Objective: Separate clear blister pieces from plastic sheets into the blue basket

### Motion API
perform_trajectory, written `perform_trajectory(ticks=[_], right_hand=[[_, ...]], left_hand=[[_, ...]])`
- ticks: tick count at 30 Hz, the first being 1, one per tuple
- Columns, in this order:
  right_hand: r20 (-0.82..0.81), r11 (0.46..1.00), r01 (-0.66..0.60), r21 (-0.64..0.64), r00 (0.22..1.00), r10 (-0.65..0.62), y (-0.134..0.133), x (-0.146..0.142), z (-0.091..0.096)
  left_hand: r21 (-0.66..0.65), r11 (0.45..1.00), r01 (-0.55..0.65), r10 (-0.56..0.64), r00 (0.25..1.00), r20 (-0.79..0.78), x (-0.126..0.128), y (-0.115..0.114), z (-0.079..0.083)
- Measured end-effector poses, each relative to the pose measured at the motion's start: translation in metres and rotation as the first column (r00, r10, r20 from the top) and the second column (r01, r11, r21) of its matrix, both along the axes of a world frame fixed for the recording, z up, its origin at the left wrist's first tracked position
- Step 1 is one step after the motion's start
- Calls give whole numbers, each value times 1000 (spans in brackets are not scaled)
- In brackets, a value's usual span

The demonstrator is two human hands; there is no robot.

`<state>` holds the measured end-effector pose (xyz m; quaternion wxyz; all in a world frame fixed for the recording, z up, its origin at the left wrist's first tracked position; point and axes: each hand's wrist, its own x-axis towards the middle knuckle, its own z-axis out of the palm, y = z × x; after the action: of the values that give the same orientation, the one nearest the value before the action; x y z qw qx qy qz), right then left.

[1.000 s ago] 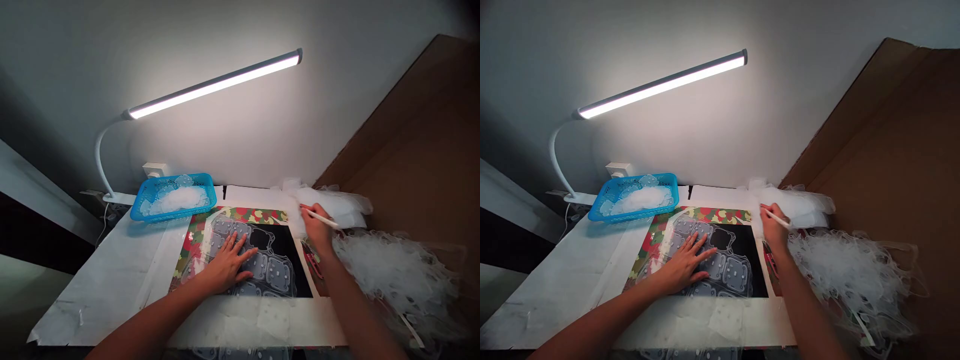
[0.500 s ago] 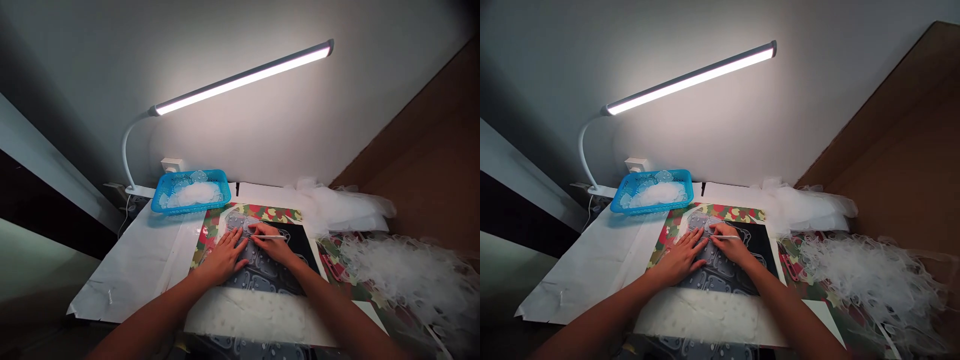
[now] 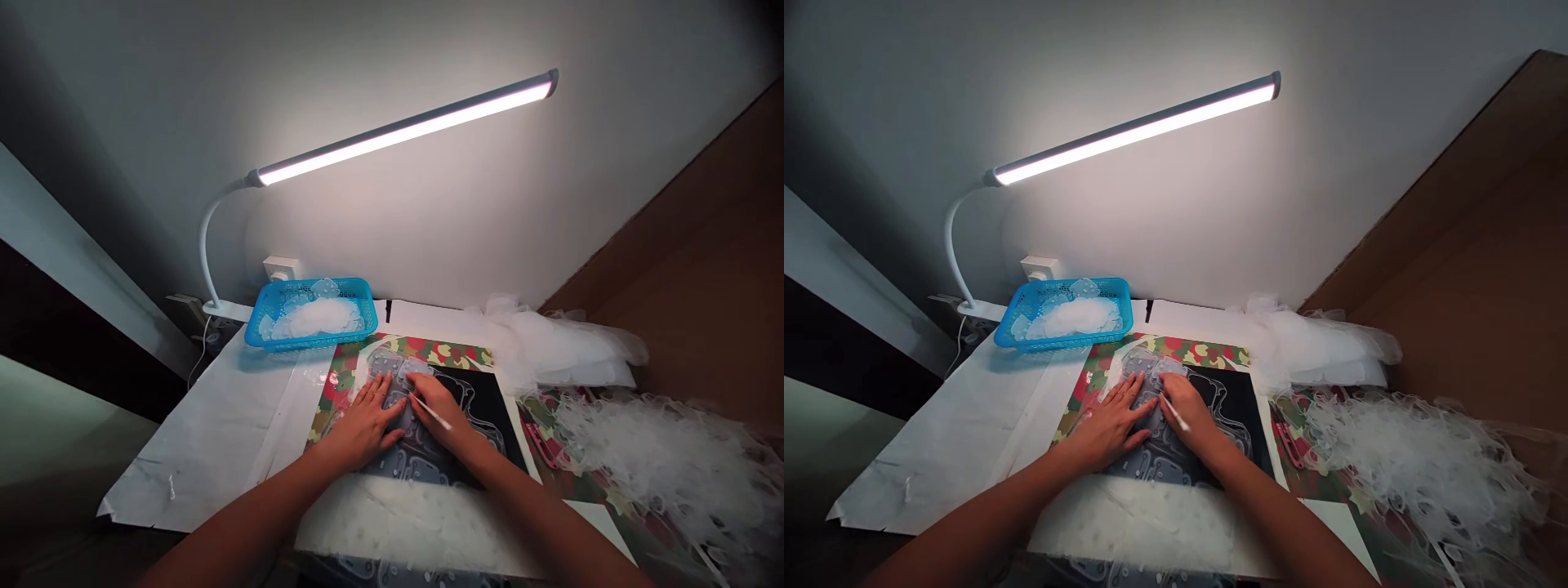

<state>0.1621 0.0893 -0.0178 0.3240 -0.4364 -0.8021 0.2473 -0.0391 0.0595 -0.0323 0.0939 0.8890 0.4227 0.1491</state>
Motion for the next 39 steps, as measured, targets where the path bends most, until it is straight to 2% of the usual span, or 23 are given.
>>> perform_trajectory(ticks=[3,5,6,8,9,10,12,18,23,26,28,30,31,32,33,34,36,39], right_hand=[[-56,999,53,6,997,-52,7,7,-1],[-177,973,216,-85,957,-228,22,29,2],[-250,934,330,-138,901,-355,31,45,5],[-459,830,492,-263,693,-556,49,77,10],[-494,802,526,-284,636,-592,57,92,12],[-517,785,543,-298,599,-611,64,104,14],[-537,776,547,-315,572,-621,73,117,17],[-604,761,489,-426,473,-642,90,122,27],[-626,702,616,-358,399,-670,102,149,52],[-616,700,667,-254,446,-649,105,142,65],[-585,730,658,-186,523,-620,103,116,66],[-534,787,604,-124,628,-566,95,74,58],[-496,827,554,-96,694,-522,88,50,51],[-390,894,446,-39,817,-424,79,26,43],[-277,960,280,-6,922,-271,70,4,34],[-193,991,132,-3,972,-130,61,-14,25],[-114,999,-13,-29,993,10,47,-38,10],[-128,996,-78,-42,989,72,41,-46,0]], left_hand=[[-21,1000,-3,3,1000,-4,-1,-1,2],[-26,1000,-13,13,1000,-3,-1,-1,3],[-25,1000,-15,15,1000,-1,-1,-1,2],[-18,1000,-15,15,1000,2,-1,-1,1],[-17,1000,-14,14,1000,1,-1,0,1],[-19,1000,-11,11,1000,1,-1,0,0],[-33,999,-11,11,1000,2,-1,0,2],[-97,995,-24,23,1000,-9,1,-2,12],[-99,995,-12,12,1000,4,0,-3,11],[-63,998,-19,21,999,28,-2,1,7],[-44,991,-128,129,992,15,-4,5,6],[-27,967,-254,253,967,-17,-7,8,5],[-19,956,-293,292,956,-34,-9,8,4],[-12,952,-307,306,951,-49,-10,8,4],[-6,952,-307,306,950,-63,-11,7,4],[1,952,-306,305,949,-73,-12,5,4],[15,951,-310,310,946,-91,-13,3,4],[34,959,-282,284,954,-97,-15,1,4]])
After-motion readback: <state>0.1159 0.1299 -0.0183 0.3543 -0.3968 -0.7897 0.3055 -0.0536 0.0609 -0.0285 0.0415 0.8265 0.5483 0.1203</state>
